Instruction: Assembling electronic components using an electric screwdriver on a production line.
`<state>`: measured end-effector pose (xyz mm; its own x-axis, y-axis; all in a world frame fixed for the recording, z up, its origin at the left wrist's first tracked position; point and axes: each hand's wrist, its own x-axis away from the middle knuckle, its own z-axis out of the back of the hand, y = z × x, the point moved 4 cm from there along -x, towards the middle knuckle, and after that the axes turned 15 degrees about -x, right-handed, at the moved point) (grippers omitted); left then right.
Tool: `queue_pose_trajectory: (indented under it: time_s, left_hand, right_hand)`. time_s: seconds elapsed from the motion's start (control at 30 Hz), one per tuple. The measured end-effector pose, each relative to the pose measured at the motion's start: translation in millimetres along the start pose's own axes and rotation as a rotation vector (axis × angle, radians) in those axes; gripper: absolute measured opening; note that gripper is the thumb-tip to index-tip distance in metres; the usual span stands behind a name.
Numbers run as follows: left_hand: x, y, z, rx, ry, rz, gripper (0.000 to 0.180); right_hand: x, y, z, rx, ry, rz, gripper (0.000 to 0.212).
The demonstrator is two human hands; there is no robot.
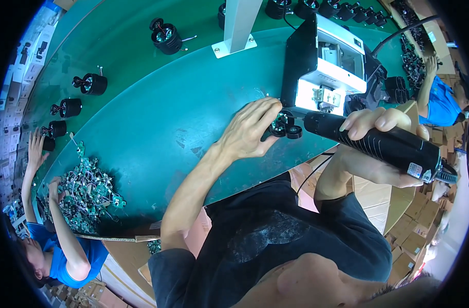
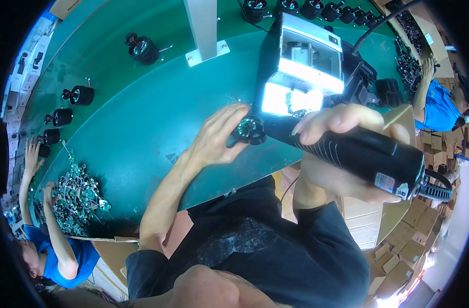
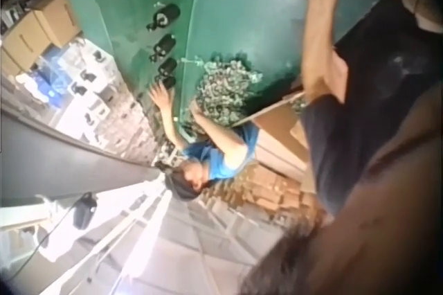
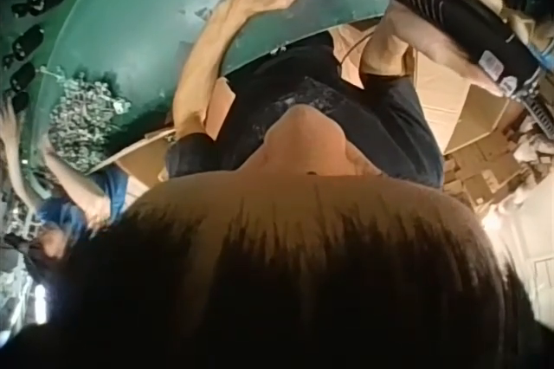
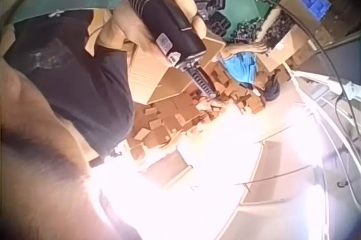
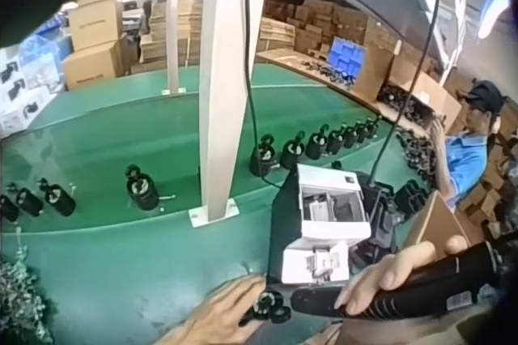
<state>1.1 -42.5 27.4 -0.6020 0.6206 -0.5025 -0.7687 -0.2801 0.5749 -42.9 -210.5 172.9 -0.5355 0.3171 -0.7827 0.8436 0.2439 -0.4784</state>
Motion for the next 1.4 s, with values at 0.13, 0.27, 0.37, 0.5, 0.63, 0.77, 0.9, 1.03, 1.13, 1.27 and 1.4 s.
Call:
queue_pose_trajectory:
  time_s: [0.13, 0.27, 0.37, 0.5, 0.63, 0.77, 0.9, 1.03, 1.13, 1.27, 1.4]
  left_hand:
    - [-0.3, 1.1, 0.4, 0.003, 0.006, -0.013, 0.07]
    - [1.2, -0.8, 0.3, 0.0, 0.0, -0.007, 0.07]
    - [1.0, -1.0, 2.9, -0.019, 0.012, 0.008, 0.069]
    - [6.8, -7.6, 6.4, -0.136, 0.081, 0.001, 0.065]
    - [-1.1, -22.6, 74.6, -0.251, 0.606, 0.109, 0.056]
    - [14.4, -84.3, 164.7, -0.275, 1.081, 0.55, 0.065]
    - [50.3, -191.9, 200.3, -0.584, 0.95, 0.889, 0.061]
    - [51.2, -199.9, 203.9, -0.646, 0.731, 0.951, 0.06]
    - [49.1, -181.8, 189.3, -0.699, 0.689, 0.879, 0.058]
    - [15.2, -130.6, 166.2, -0.819, 0.719, 0.533, 0.052]
    - [-4.0, -144.6, 147.6, -0.888, 0.545, 0.481, 0.047]
  right_hand:
    - [2.6, 7.5, -4.0, -0.021, -0.014, 0.007, 0.082]
    - [5.5, 13.3, -5.0, -0.09, 0.009, -0.008, 0.082]
    - [6.1, 13.9, -3.9, -0.06, 0.034, 0.03, 0.082]
    - [5.5, 1.5, -6.1, -0.15, 0.012, 0.023, 0.085]
    - [10.5, -33.9, 17.1, -0.062, -0.025, 0.019, 0.077]
    - [28.3, -25.0, 43.3, -0.018, 0.025, -0.055, 0.075]
    - [59.4, 2.2, 57.9, 0.009, 0.087, -0.127, 0.071]
    - [48.6, 1.0, 37.5, 0.371, 0.151, -0.183, 0.071]
    - [51.0, 0.2, 43.8, 0.49, 0.175, -0.205, 0.071]
    - [58.2, 2.6, 56.2, 0.443, 0.17, -0.178, 0.073]
    - [64.7, 6.8, 50.8, 0.1, 0.012, -0.19, 0.079]
